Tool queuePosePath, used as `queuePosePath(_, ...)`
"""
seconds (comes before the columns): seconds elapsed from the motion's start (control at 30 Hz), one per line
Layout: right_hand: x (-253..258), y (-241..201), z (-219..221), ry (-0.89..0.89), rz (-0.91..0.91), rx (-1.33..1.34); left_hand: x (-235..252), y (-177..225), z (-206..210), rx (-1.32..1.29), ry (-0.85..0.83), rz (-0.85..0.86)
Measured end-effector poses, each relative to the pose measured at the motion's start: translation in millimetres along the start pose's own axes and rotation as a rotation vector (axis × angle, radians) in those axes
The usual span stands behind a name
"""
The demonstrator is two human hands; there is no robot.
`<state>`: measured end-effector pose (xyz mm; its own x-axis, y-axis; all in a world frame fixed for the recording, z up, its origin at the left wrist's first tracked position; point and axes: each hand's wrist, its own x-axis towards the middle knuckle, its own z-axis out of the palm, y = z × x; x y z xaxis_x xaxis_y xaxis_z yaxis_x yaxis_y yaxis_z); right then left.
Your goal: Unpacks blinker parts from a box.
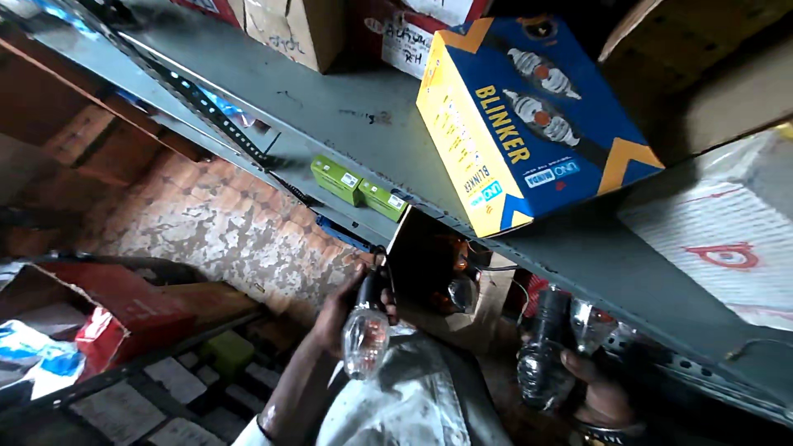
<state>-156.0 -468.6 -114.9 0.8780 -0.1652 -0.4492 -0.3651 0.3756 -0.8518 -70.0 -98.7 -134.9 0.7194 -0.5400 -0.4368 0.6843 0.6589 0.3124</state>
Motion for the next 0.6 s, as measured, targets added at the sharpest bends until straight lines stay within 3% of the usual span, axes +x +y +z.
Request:
queuePosePath(0.33,-9.8,-8.4,-16.3,0.072,0.023,0.061,-6.2,28.4,-5.4,0.106,0.17,0.271)
queuePosePath(0.6,-12.0,-0.6,-25.0,0.015,-0.004,0.099,-30.1,75.8,-40.4,-0.023,-0.052,0.471)
